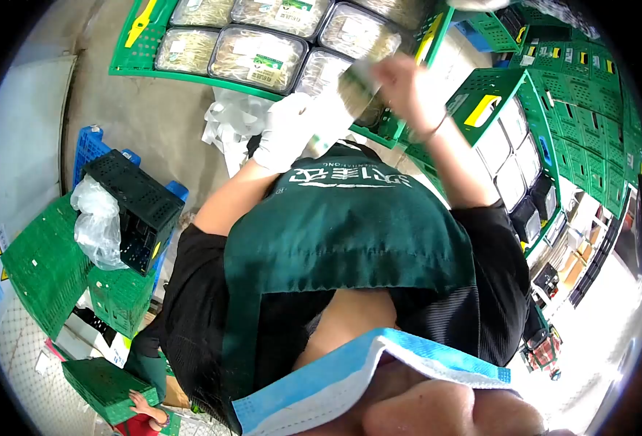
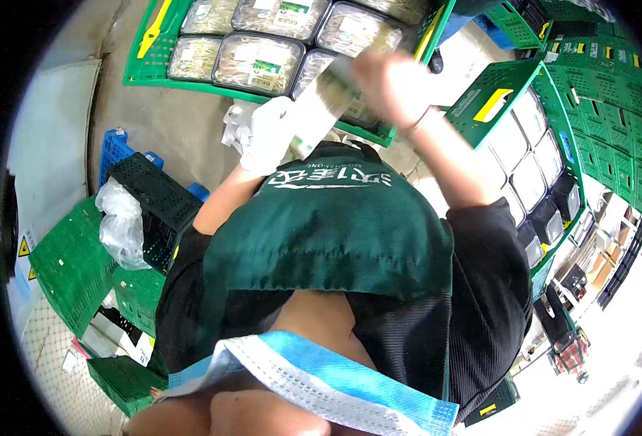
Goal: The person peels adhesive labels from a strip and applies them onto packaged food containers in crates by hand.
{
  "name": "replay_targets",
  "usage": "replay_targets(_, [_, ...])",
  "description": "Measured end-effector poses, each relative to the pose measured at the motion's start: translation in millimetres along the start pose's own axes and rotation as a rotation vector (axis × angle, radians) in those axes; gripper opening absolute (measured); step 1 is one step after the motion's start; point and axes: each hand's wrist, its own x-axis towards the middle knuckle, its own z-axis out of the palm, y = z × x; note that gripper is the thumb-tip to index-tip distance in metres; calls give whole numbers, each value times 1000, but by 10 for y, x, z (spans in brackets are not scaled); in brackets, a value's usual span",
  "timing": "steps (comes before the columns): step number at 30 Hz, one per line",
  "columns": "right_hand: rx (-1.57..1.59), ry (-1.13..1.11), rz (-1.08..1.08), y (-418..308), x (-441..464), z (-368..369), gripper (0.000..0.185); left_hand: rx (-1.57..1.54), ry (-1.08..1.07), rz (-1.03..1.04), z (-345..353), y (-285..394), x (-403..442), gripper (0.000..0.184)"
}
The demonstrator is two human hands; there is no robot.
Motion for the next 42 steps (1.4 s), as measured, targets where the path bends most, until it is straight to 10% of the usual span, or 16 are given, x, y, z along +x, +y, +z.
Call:
replay_targets(5, [-289,-353,211,960,796,420,25,178,-95,315,-436,-367,13,21])
replay_targets(11, [-532,-335,239,878,757,790,58,-205,62,-44,-487,-555,31,21])
replay_targets(15, [944,-449,73,77,375,166,55,-263,48,144,-560,-163,79,22])
replay_targets(17, [540,-282,-45,-353,222,39,30,212,-239,-195,-753,237,132,24])
replay_targets(23, [655,-171,4,-583,226,204,16,201,30,325,-524,83,299,15])
replay_targets(25, [124,-93,83,-243,404,214,16,66,-19,-23,-515,18,340,20])
replay_targets(27, [-271,-155,430,392,934,172,22,248,-27,52,-635,9,343,23])
replay_targets(30, [-490,-127,359,1428,1401,475,23,822,-256,288,-1053,28,357,20])
replay_targets(31, [-561,-210,415,1578,1517,624,26,672,4,521,-1189,-146,302,21])
replay_targets(35, [-619,-303,502,1714,1536,955,46,-134,130,-208,-1523,-201,152,21])
replay_targets(39, [-183,-420,483,486,1613,576,73,-436,66,-144,-1702,-333,159,25])
replay_targets(42, [931,-495,-31,-556,1317,926,53,-511,7,-133,-1749,-285,211,29])
